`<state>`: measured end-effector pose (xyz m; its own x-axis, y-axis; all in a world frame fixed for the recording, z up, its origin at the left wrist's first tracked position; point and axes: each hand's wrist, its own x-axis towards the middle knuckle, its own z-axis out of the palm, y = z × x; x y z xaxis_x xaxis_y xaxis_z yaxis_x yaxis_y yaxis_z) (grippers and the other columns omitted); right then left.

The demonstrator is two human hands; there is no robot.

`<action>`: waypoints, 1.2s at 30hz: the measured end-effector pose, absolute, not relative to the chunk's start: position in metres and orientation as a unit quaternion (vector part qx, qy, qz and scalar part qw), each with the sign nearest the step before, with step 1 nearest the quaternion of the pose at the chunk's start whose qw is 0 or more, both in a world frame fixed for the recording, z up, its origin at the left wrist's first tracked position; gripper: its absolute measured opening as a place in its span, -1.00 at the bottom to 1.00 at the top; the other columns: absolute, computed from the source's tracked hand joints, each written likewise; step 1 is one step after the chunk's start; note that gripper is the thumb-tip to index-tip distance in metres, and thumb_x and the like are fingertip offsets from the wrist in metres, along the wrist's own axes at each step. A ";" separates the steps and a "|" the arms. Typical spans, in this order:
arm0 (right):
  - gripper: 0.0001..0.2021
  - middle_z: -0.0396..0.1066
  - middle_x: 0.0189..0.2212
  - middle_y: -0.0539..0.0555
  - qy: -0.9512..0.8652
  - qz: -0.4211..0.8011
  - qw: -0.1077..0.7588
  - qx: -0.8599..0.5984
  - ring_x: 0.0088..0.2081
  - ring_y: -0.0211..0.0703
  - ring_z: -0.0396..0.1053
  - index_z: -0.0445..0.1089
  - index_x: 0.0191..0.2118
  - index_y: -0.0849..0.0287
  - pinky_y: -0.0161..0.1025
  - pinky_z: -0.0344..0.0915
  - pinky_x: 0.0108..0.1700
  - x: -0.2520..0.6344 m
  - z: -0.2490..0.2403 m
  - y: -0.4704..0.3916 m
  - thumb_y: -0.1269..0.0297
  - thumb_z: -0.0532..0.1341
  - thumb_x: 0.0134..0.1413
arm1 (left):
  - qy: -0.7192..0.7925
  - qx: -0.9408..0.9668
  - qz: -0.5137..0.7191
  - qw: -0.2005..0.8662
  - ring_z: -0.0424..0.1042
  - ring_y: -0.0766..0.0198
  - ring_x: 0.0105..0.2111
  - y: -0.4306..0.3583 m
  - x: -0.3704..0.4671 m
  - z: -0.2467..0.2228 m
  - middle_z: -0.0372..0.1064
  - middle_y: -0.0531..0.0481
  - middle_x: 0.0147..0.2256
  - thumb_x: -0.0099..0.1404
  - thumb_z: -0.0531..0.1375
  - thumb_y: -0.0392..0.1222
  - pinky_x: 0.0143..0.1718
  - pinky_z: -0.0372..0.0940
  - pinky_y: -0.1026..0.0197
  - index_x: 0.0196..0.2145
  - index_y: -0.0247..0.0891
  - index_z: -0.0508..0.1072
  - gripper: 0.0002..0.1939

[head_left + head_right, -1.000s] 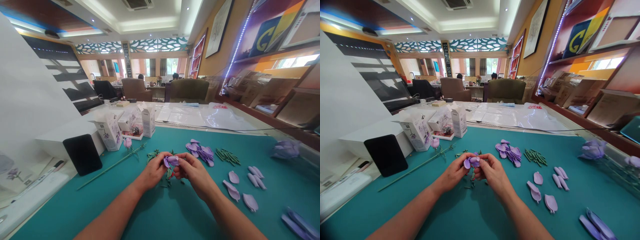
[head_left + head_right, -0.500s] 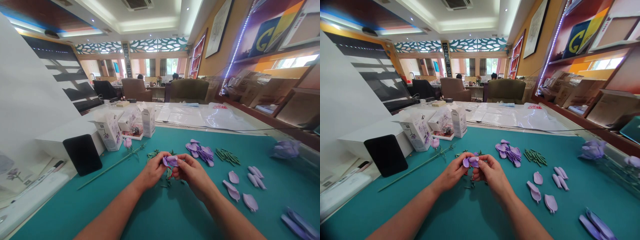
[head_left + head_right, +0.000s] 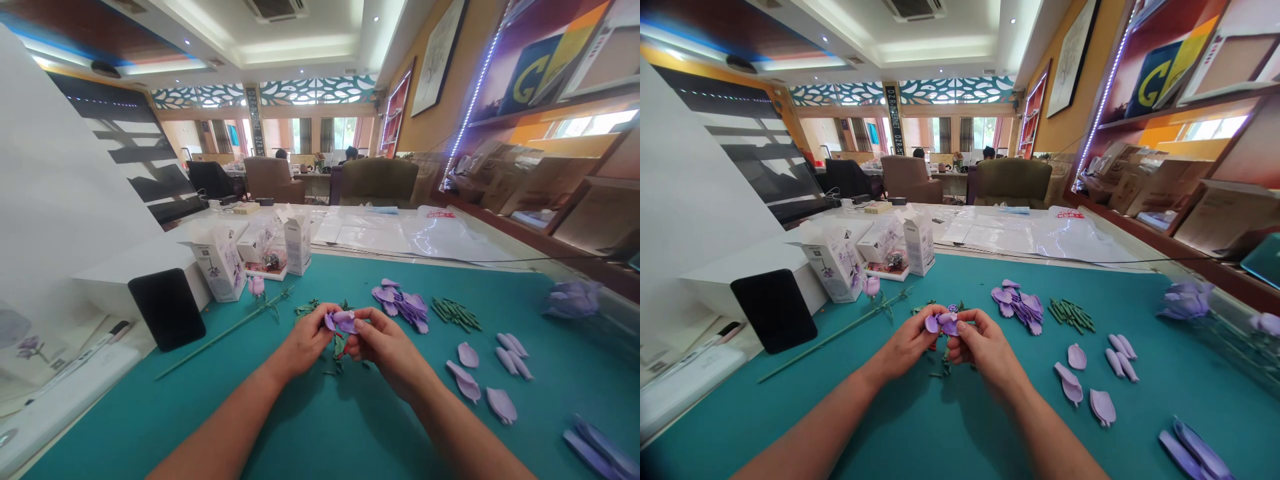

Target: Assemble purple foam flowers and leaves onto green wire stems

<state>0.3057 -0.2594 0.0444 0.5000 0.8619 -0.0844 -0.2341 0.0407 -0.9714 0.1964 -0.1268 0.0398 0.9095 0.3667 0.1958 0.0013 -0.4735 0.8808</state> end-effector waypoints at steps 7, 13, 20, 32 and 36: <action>-0.47 0.36 -0.11 0.11 -0.222 0.099 0.754 -0.610 -0.19 -0.13 0.39 0.22 0.08 0.09 -0.19 0.40 -0.23 0.356 0.071 -0.278 -0.08 0.17 0.05 | 0.129 0.829 0.181 0.514 0.09 0.36 -0.50 -0.124 0.197 0.040 0.18 0.10 -0.48 0.31 -0.02 -0.07 -0.46 0.11 0.32 -0.12 -0.27 0.32 -0.71; -0.59 0.30 0.07 -0.03 -0.537 0.099 0.615 -0.568 0.06 -0.18 0.29 0.08 0.20 -0.19 -0.21 0.33 0.00 0.297 0.102 -0.308 0.09 0.01 0.26 | 0.139 0.821 0.170 0.527 0.09 0.36 -0.52 -0.125 0.199 0.037 0.13 0.12 -0.52 0.26 0.01 -0.12 -0.48 0.11 0.32 -0.12 -0.30 0.32 -0.71; -0.65 0.51 -0.22 0.04 -0.644 0.274 0.401 -0.590 -0.19 -0.19 0.45 0.41 -0.03 0.02 -0.33 0.37 -0.16 0.274 0.107 -0.345 0.02 0.17 0.11 | 0.135 0.834 0.164 0.509 0.14 0.34 -0.53 -0.123 0.201 0.035 0.12 0.13 -0.53 0.23 0.02 -0.03 -0.47 0.12 0.31 -0.10 -0.28 0.32 -0.64; -0.74 0.51 -0.40 0.07 -0.203 -0.035 0.213 -0.955 -0.35 -0.04 0.41 0.48 -0.39 0.08 -0.17 0.25 -0.31 0.422 0.063 -0.493 0.11 0.09 -0.06 | 0.144 0.838 0.135 0.509 0.16 0.32 -0.52 -0.119 0.202 0.036 0.10 0.13 -0.53 0.18 0.02 0.09 -0.47 0.12 0.30 -0.09 -0.29 0.29 -0.54; -0.79 0.48 -0.32 0.08 -0.250 0.007 0.129 -0.960 -0.26 -0.06 0.40 0.49 -0.42 0.07 -0.21 0.25 -0.24 0.416 0.050 -0.497 0.22 0.09 -0.04 | 0.145 0.832 0.139 0.517 0.16 0.31 -0.51 -0.120 0.203 0.037 0.13 0.12 -0.52 0.16 0.04 0.10 -0.43 0.15 0.28 -0.08 -0.29 0.30 -0.52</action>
<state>0.4163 -0.4971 0.0503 0.8747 0.4820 0.0517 0.4785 -0.8415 -0.2507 0.2027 -0.1201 0.0371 0.9194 0.3846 0.0824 0.0966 -0.4238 0.9006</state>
